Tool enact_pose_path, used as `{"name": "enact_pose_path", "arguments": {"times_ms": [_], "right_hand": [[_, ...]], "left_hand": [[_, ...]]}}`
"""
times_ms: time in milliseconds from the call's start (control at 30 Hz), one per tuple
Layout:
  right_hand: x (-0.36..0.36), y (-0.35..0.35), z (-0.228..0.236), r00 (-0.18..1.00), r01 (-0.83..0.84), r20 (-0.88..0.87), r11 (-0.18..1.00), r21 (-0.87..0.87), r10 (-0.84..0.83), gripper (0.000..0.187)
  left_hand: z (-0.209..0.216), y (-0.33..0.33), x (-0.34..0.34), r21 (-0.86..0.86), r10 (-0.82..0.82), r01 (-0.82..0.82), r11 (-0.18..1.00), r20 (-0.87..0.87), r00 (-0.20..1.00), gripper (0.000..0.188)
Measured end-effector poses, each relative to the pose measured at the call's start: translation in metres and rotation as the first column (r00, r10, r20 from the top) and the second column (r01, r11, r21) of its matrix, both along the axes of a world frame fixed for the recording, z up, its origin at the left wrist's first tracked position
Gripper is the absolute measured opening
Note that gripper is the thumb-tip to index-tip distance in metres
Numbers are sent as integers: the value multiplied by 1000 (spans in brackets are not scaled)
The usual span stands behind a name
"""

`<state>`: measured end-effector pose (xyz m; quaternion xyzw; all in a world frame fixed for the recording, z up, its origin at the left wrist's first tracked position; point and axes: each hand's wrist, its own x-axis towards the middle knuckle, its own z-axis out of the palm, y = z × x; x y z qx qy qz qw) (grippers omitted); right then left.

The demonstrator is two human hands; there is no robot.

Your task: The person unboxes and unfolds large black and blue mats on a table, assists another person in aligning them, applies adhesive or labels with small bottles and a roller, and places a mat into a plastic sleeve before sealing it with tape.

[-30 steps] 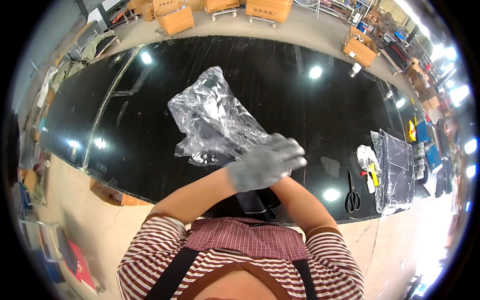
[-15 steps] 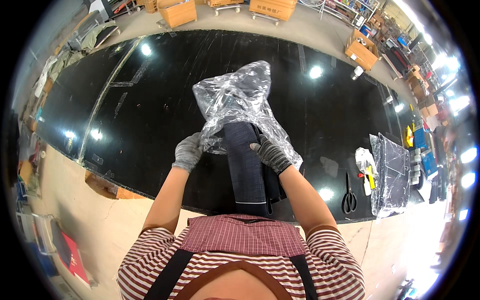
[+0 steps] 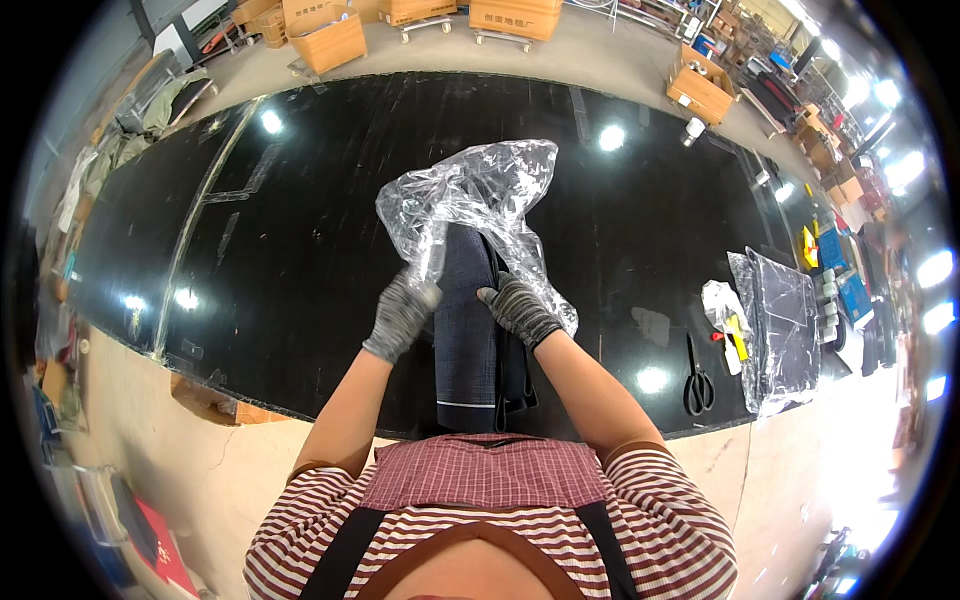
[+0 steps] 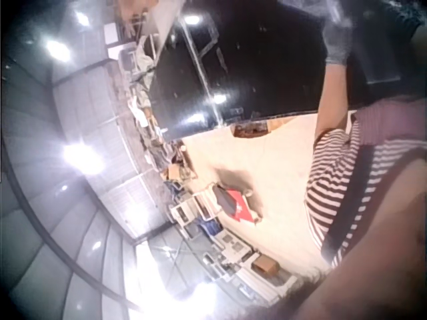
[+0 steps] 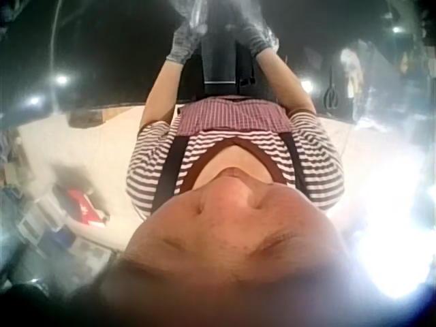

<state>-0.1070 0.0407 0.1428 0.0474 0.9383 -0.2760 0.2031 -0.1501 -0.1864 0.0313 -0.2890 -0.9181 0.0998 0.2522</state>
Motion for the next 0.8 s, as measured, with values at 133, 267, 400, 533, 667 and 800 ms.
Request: {"name": "enact_pose_path", "arguments": {"times_ms": [133, 267, 400, 533, 667, 800], "right_hand": [[2, 39, -33, 991, 92, -95, 994, -65, -98, 68], [12, 13, -21, 891, -34, -451, 984, -174, -49, 59], [9, 29, -24, 983, 158, -68, 976, -151, -170, 54], [14, 30, -26, 955, 138, -205, 936, -324, -213, 59], [12, 29, -24, 959, 250, -107, 961, -116, -263, 64], [0, 37, -31, 962, 166, -223, 986, 23, -157, 66]], "left_hand": [[78, 40, 30, 280, 43, -525, 804, 853, 520, 67], [-28, -19, 2, 130, 253, -494, 860, 730, 634, 28], [-39, -7, 0, 739, -67, -564, 368, 626, 777, 24], [-7, 21, 1, 770, -372, -630, -101, 559, 741, 24], [24, 19, 9, 863, -206, -328, 384, 426, 881, 29], [77, 32, 25, 682, -176, -7, 731, 199, 964, 31]]}}
